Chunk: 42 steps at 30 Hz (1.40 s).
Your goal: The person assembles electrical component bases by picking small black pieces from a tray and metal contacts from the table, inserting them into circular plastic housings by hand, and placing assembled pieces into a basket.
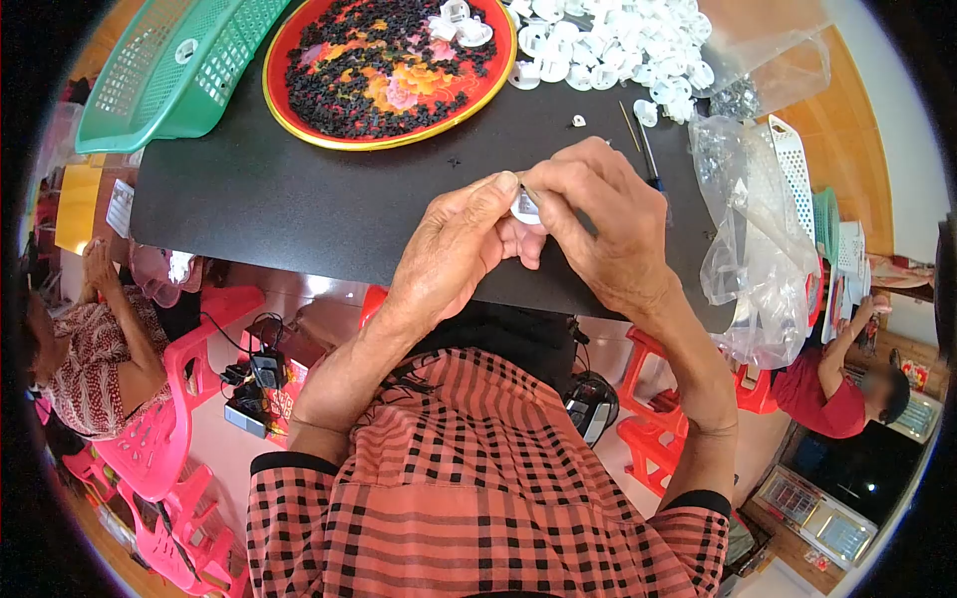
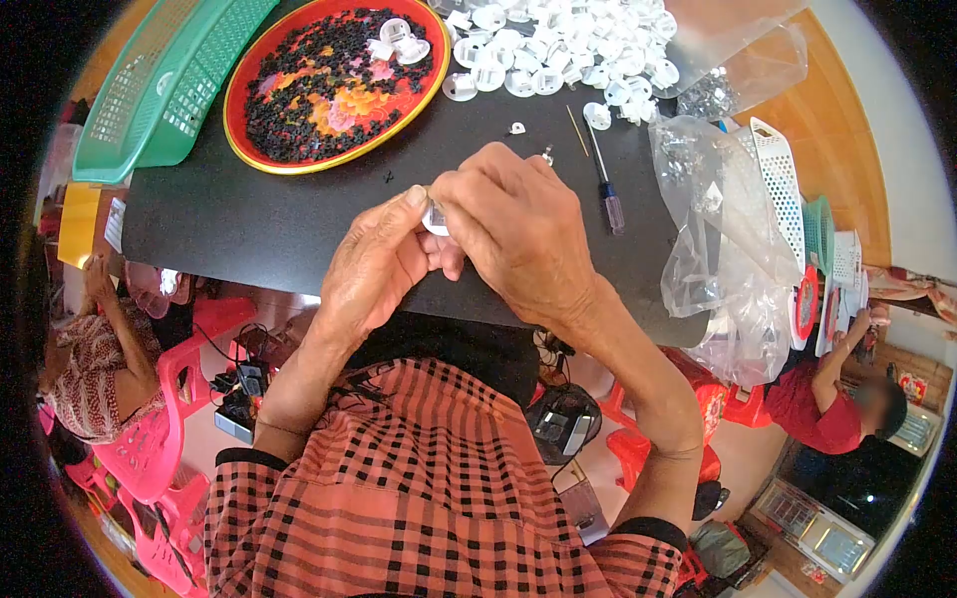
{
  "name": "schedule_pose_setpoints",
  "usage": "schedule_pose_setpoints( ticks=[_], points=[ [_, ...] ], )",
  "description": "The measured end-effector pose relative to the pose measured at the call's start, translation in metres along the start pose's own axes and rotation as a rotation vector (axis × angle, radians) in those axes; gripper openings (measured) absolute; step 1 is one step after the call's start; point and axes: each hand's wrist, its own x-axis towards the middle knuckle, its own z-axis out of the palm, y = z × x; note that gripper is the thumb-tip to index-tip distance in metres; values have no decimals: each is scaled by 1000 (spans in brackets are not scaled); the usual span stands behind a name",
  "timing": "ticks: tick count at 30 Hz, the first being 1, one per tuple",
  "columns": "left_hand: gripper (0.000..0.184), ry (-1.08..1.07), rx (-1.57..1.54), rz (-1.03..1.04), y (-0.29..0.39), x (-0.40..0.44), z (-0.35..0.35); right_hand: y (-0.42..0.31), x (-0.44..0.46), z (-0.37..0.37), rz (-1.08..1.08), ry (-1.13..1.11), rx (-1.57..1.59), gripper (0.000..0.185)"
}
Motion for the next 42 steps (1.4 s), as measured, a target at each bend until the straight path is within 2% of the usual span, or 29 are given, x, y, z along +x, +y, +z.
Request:
schedule_pose_setpoints(
  ticks=[1,3,7,9,16,19,22,25,29,34,38,40,42],
  points=[
    [36,1,2,2,1,1,-1,2,1,-2,-2,1,2,13],
    [35,-43,-19,-47,1,2,-4,4,2,-6,-209,-18,-139,27],
    [34,-66,-67,-62,5,2,-3,0,4,-11,-256,-87,-222,36],
    [33,55,-60,-90,8,0,1,-6,4,-11,-256,-106,-320,41],
    [32,-2,-49,-36,3,2,-6,-1,-4,-6,-243,-96,-323,43],
    [32,25,-62,-74,5,2,-2,-1,-6,-5,-207,-68,-317,40],
    [33,41,-80,-101,10,2,-1,0,-4,-2,-10,-8,16,34],
    [35,32,-126,-120,10,2,-3,-2,-5,0,68,15,115,35],
    [35,46,-135,-145,11,2,-3,2,-7,2,25,26,118,33],
    [34,59,-101,-121,7,2,-5,7,-5,1,-132,5,-30,32],
    [34,23,-60,-71,5,1,-7,8,-2,-2,-102,-48,24,31],
    [35,6,-45,-70,6,1,-6,7,-4,-1,22,-59,207,31],
    [36,8,-53,-84,8,1,0,6,-3,-2,23,-25,184,32]
  ],
)
